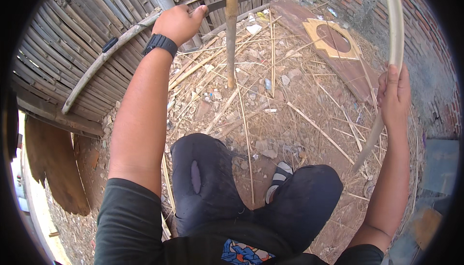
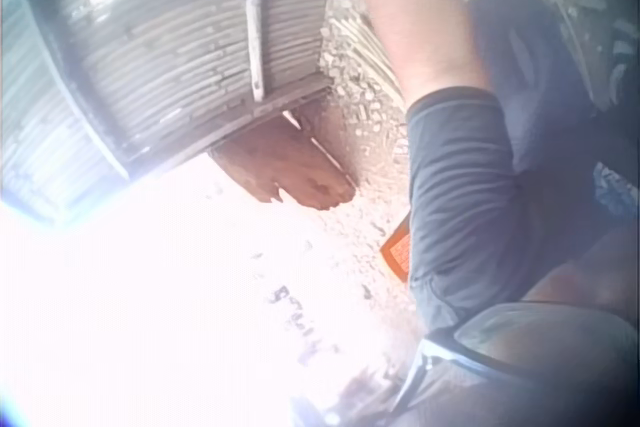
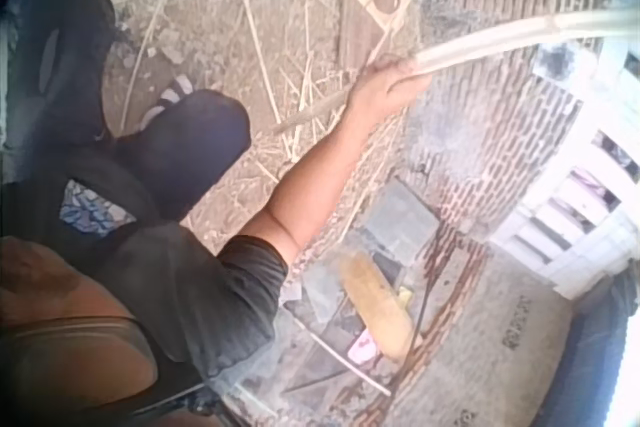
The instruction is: The person splits a long bamboo pole into thin strips using a machete. They hold the pole against a vertical bamboo stake and repeatedly strike it with the machete to separate the strips.
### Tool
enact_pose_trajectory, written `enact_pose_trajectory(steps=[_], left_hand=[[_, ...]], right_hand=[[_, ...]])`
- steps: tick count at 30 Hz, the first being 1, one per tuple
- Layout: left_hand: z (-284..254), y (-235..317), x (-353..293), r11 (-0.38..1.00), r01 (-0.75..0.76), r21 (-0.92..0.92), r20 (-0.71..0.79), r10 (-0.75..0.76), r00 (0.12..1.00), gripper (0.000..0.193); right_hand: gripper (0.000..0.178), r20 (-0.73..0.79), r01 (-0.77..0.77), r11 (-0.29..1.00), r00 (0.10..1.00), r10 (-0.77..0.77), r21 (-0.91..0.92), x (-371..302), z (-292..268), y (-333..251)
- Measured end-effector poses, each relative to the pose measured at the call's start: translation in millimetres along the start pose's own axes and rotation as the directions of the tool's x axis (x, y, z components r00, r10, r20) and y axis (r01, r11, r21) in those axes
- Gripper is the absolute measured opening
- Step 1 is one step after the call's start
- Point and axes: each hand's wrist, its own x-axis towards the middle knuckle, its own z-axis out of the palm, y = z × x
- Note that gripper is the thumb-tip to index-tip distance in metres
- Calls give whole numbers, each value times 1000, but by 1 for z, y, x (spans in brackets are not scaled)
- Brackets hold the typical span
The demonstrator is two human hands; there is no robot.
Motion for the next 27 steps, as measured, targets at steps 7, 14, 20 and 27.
enact_pose_trajectory(steps=[7, 14, 20, 27], left_hand=[[4, 1, 2, 999, -27, -22, -14, 27, 1000, 65], [0, -13, 3, 1000, -22, 14, -34, 23, 999, 66], [4, -9, 3, 1000, -22, 2, -42, 22, 999, 66], [4, -8, 6, 1000, 0, -23, -17, 0, 1000, 66]], right_hand=[[26, 312, 140, 843, 949, 35, -520, -58, 20, 102], [29, 199, -222, 957, 945, 258, -187, -42, -8, 61], [28, -91, 59, 956, 992, -88, -288, -35, -12, 59], [25, 306, 125, 832, 950, 56, -541, -75, -15, 97]])
